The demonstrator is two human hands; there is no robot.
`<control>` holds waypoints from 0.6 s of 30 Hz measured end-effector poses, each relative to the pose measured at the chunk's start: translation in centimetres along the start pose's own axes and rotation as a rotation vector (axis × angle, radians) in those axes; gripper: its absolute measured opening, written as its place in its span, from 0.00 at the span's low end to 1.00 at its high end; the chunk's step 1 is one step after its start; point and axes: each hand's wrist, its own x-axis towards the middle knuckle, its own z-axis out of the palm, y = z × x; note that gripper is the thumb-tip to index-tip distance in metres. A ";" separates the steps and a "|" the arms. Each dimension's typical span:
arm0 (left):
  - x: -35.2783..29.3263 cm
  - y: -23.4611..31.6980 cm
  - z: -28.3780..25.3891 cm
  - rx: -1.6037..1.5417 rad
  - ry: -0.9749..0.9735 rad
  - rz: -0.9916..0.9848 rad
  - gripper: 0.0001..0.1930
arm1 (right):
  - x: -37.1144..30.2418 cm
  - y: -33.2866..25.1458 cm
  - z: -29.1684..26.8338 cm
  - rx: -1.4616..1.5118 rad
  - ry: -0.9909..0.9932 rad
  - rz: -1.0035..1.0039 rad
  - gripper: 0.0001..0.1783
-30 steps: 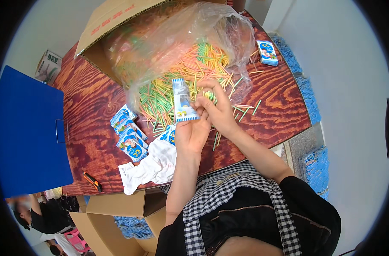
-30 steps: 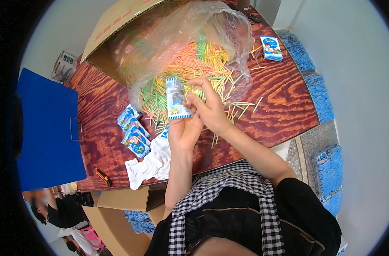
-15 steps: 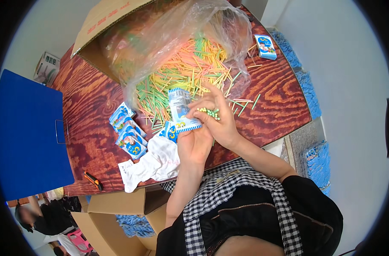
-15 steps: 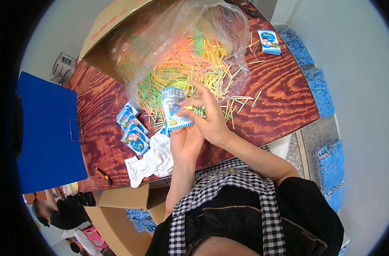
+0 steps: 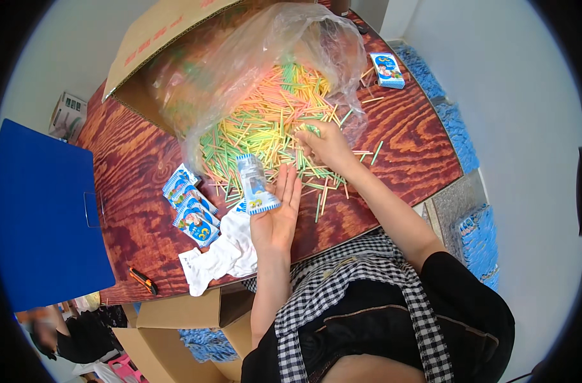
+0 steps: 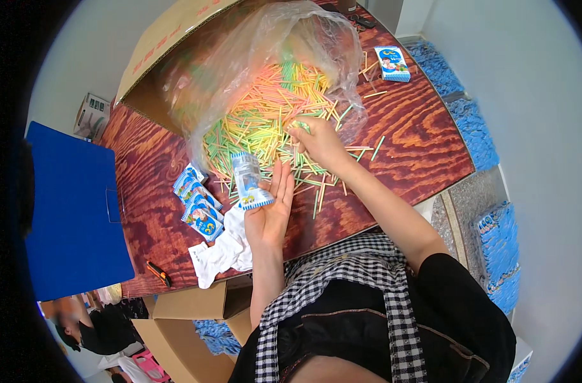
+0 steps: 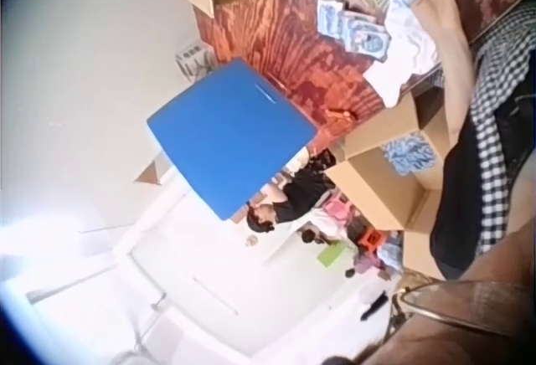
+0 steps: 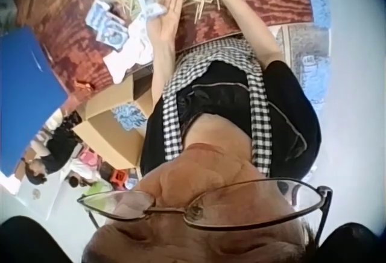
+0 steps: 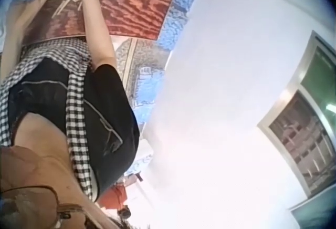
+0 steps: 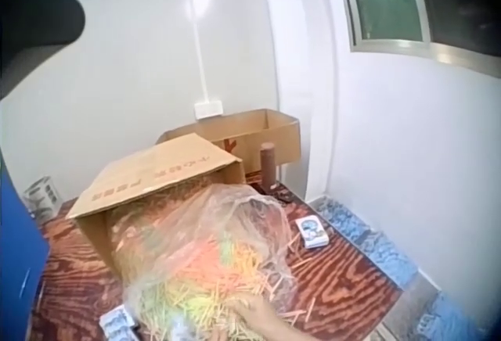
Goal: Packaging colorful plastic sticks into small blue bags on a wooden workbench.
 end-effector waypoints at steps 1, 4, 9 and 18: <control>-0.4 -0.2 0.6 -0.016 0.054 0.015 0.12 | 0.2 0.2 -0.2 -0.029 0.011 0.029 0.12; -0.7 0.5 -1.1 0.056 0.001 -0.010 0.13 | 0.6 0.9 -0.5 -0.108 0.038 -0.023 0.12; -1.5 0.9 -1.7 0.127 0.023 0.000 0.13 | 1.0 1.7 -2.2 -0.223 0.079 -0.076 0.11; -3.4 2.0 -3.3 0.673 -0.137 0.170 0.17 | -3.2 -2.1 -1.2 0.333 -0.218 0.014 0.09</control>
